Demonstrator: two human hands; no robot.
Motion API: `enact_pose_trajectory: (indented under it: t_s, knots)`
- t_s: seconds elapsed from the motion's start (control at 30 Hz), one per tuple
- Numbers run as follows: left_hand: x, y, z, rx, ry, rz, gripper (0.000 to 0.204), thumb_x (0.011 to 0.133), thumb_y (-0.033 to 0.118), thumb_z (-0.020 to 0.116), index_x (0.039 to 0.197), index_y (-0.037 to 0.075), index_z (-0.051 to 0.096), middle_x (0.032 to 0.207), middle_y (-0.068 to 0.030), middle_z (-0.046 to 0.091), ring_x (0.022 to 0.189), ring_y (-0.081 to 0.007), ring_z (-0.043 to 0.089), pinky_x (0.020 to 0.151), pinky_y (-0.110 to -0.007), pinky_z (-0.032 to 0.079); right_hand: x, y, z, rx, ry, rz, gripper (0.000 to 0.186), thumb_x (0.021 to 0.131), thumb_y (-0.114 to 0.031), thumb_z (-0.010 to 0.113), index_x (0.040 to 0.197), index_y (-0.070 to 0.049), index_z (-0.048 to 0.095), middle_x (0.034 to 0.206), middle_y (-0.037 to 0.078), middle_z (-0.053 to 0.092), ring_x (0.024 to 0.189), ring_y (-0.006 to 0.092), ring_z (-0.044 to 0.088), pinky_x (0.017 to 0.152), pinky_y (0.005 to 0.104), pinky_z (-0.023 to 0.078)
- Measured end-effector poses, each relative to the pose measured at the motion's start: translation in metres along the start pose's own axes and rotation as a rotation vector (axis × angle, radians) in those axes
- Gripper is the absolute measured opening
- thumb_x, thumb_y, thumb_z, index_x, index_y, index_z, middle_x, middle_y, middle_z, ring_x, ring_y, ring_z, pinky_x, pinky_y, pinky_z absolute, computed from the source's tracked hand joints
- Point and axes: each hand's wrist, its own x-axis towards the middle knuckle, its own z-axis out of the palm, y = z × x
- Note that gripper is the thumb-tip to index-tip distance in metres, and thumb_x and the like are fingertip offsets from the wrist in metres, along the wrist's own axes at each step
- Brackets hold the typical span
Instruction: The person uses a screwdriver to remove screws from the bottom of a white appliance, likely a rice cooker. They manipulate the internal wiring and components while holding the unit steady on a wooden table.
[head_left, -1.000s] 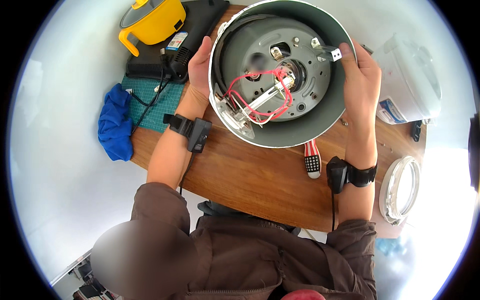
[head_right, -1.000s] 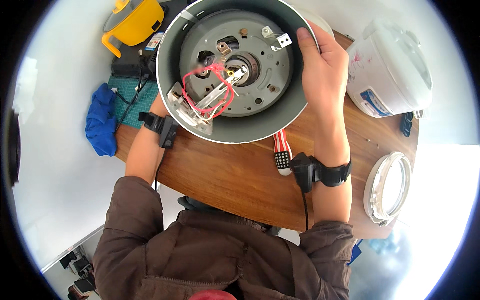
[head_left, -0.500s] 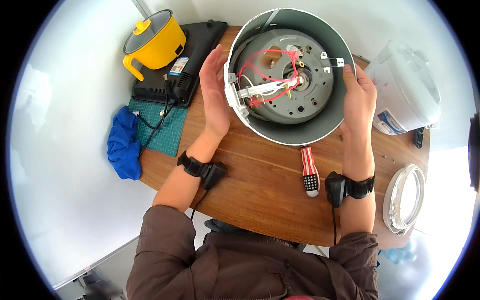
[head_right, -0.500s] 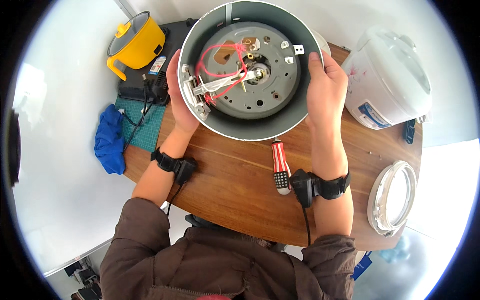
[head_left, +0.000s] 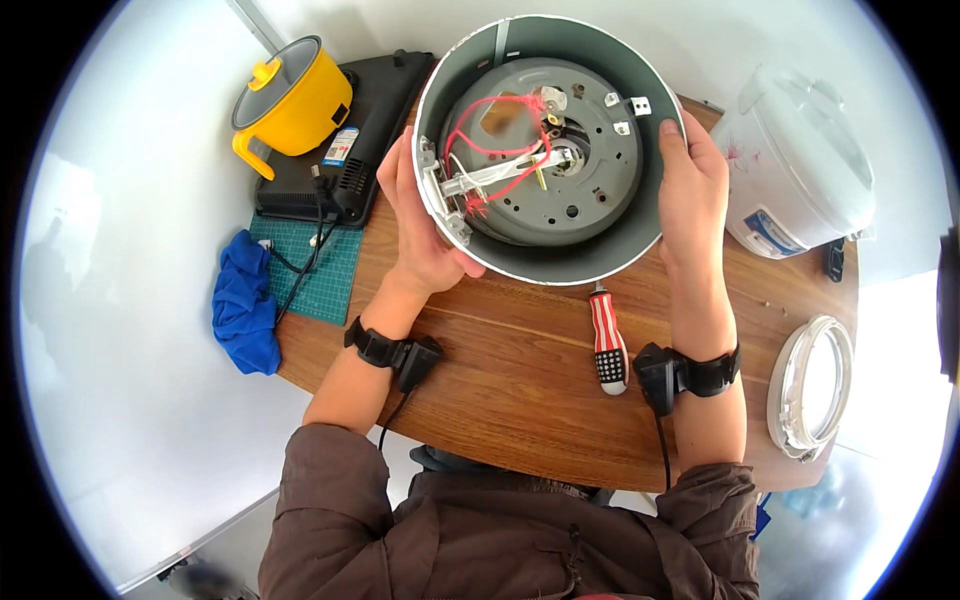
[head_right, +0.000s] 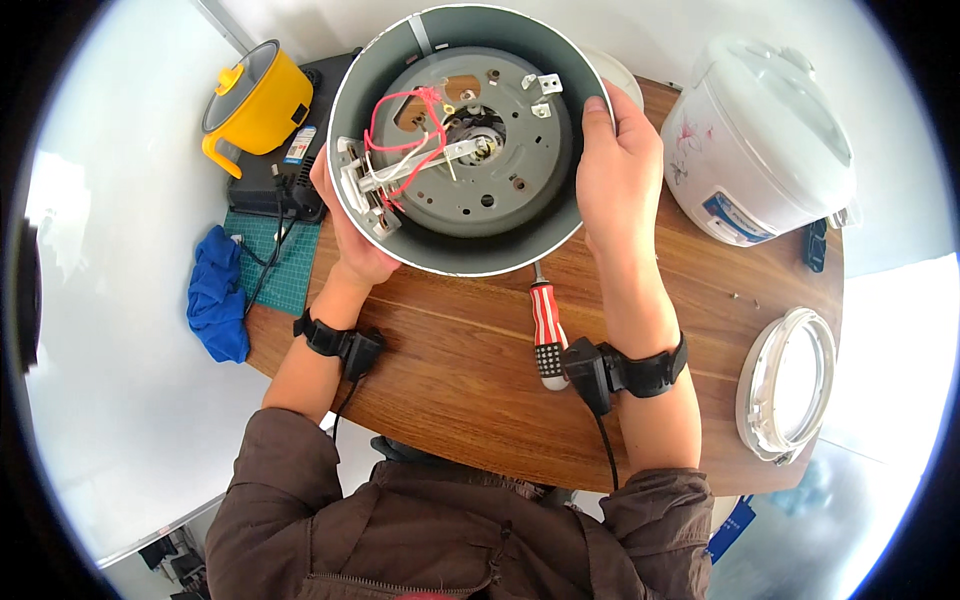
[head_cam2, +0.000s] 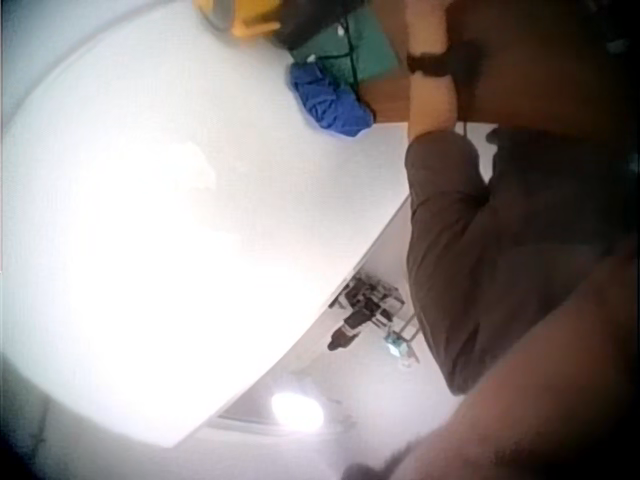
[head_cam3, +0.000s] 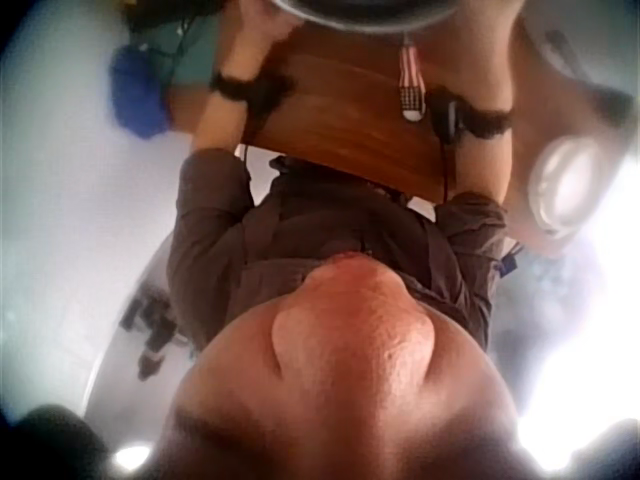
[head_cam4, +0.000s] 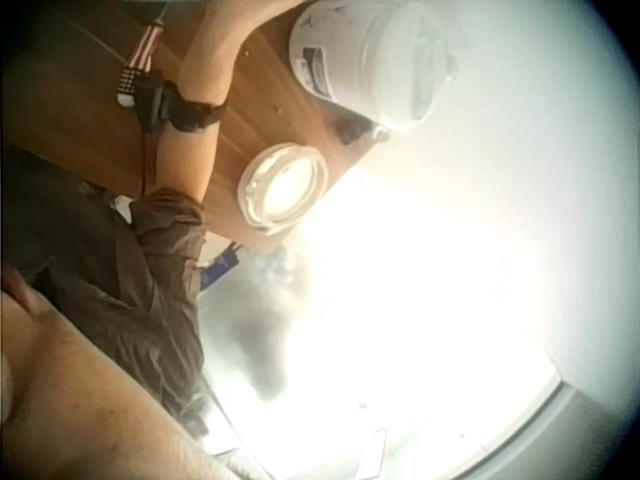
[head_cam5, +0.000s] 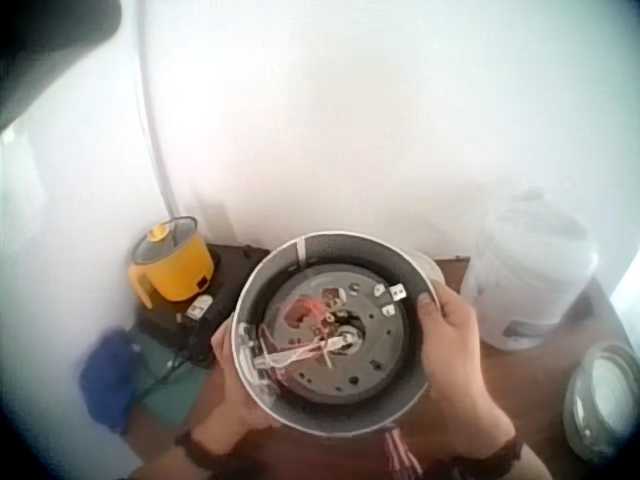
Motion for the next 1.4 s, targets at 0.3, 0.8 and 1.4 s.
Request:
enact_pose_trajectory:
  t_s: [0.3, 0.8, 1.4]
  knots:
    - [0.005, 0.005, -0.001, -0.109, -0.072, -0.129, 0.113, 0.09, 0.08, 0.048, 0.154, -0.011, 0.024, 0.155, -0.0214, 0.029, 0.141, -0.032, 0.023, 0.118, -0.045, 0.021, -0.012, -0.012, 0.0, -0.596, -0.053, -0.195, 0.057, 0.098, -0.022, 0.057, 0.15, -0.003, 0.041, 0.131, 0.026, 0.063, 0.121, 0.041, 0.061, 0.103, 0.0462, 0.046]
    - [-0.006, -0.02, 0.0, -0.372, -0.204, -0.227, 0.1, 0.098, 0.059, 0.057, 0.16, -0.001, 0.005, 0.16, -0.0122, 0.026, 0.147, -0.0228, 0.028, 0.121, -0.039, 0.022, -0.018, -0.012, 0.005, -0.781, -0.019, -0.577, 0.062, 0.091, -0.015, 0.066, 0.148, -0.004, 0.043, 0.136, 0.025, 0.055, 0.121, 0.0417, 0.058, 0.103, 0.047, 0.047]
    - [0.002, -0.018, 0.004, -0.529, -0.095, -0.329, 0.121, 0.075, 0.072, 0.076, 0.159, 0.005, 0.022, 0.15, -0.0119, 0.029, 0.143, -0.0279, 0.032, 0.115, -0.047, 0.036, -0.002, -0.043, 0.037, -1.079, -0.684, -0.901, 0.02, 0.085, -0.007, 0.07, 0.104, -0.002, 0.07, 0.097, 0.009, 0.066, 0.095, 0.0317, 0.063, 0.086, 0.043, 0.051]
